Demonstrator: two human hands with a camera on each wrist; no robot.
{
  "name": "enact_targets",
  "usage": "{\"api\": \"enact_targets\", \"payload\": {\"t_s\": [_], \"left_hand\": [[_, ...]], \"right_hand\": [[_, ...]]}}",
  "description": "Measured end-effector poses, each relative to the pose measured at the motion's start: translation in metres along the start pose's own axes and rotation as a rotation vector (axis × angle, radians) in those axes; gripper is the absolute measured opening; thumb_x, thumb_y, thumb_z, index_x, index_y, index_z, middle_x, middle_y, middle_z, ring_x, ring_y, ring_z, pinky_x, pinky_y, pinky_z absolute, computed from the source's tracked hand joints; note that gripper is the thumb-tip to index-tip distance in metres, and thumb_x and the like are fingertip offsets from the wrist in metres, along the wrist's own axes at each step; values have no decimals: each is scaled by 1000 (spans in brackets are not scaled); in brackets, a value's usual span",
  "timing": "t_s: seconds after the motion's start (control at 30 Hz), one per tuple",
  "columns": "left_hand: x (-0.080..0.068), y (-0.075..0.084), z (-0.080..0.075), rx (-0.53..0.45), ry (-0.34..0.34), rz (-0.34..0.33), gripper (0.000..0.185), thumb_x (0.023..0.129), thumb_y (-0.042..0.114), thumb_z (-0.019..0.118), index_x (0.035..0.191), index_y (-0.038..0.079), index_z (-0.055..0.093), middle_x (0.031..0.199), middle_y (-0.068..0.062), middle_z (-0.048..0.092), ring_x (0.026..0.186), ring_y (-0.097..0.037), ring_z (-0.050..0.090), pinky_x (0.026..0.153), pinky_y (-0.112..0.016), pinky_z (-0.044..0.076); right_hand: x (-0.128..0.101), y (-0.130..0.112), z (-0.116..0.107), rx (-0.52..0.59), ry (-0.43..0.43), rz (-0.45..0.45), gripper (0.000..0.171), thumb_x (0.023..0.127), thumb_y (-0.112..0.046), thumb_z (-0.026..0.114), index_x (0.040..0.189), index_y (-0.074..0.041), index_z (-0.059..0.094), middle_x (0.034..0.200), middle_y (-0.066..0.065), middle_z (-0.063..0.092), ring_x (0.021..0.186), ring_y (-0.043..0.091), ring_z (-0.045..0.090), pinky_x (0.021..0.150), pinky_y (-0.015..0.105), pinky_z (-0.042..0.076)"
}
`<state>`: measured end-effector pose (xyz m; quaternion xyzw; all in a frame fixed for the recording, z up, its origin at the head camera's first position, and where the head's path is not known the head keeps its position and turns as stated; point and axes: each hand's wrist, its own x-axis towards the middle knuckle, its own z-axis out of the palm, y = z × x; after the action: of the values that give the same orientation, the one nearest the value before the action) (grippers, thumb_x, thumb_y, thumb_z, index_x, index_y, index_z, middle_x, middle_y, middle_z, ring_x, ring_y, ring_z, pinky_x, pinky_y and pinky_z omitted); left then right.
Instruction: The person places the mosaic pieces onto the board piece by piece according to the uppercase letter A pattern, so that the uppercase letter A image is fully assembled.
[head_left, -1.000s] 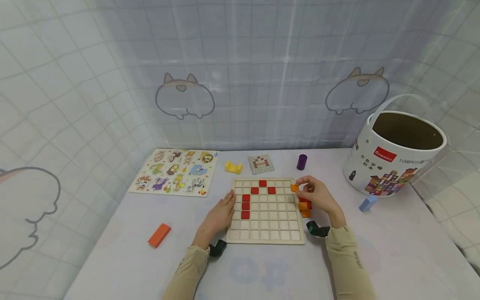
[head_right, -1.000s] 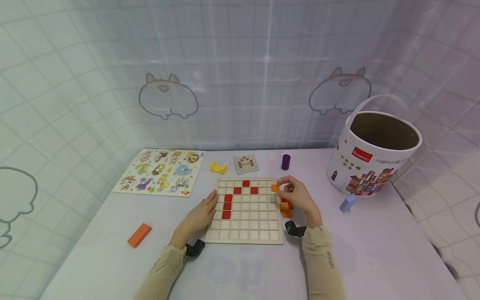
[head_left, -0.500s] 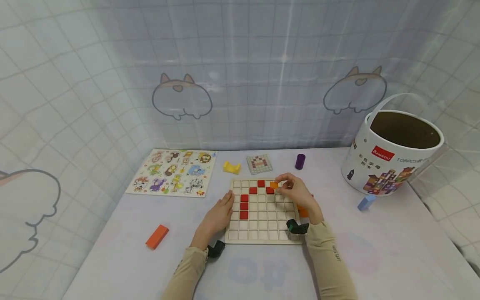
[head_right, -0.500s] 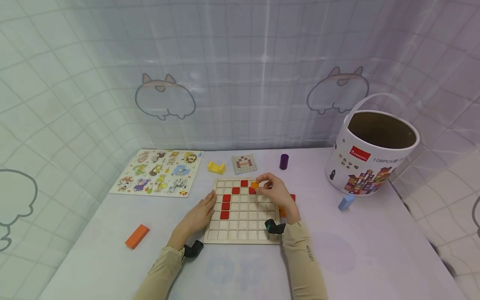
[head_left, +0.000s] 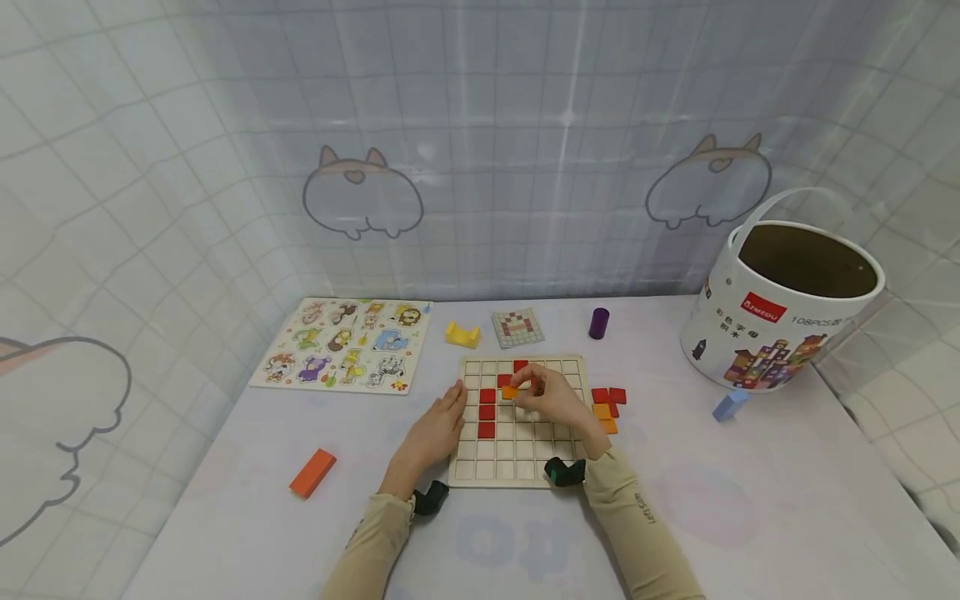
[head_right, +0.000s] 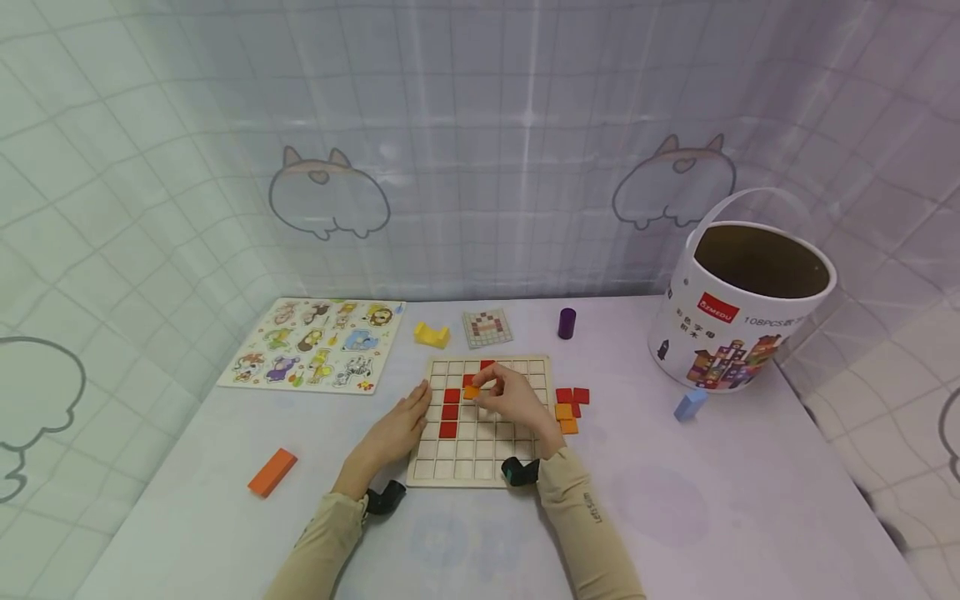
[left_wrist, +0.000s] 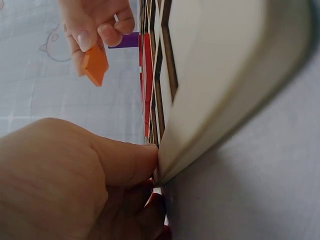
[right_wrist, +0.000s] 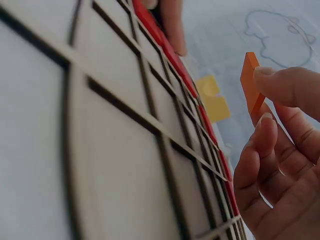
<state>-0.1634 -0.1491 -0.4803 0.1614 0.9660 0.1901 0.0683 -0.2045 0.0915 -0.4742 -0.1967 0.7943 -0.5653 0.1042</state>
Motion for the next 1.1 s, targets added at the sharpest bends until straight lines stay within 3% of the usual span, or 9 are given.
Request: {"api": "enact_targets", "payload": {"t_s": [0.33,0.63,1.1], "left_hand": [[0,1,0,-5,3,0,52,101,14,44,148,-5,31,159,-19,26,146,-34,29,120,-50,27],[0,1,-1,-1,-1,-2,52,102,15,43,149,-4,31,159,-17,25,147,-32,27,121,-49,26],[-1,1,0,-2,5,-3,52,102,14,43,149,-5,31,159,-18,25,147,-33,27,121,-49,26]], "right_hand": [[4,7,11,-72,9,45,21,85,-6,71,105,-9,65,104,7,66,72,15,52,60,19,44],[2,8,16,-137,-2,17,23,81,-7,75,101,-9,65,92,4,63,71,13,49,60,19,42],[0,8,22,-186,-24,10,24,79,-5,78,99,-8,66,90,5,65,71,14,49,61,20,43]]}}
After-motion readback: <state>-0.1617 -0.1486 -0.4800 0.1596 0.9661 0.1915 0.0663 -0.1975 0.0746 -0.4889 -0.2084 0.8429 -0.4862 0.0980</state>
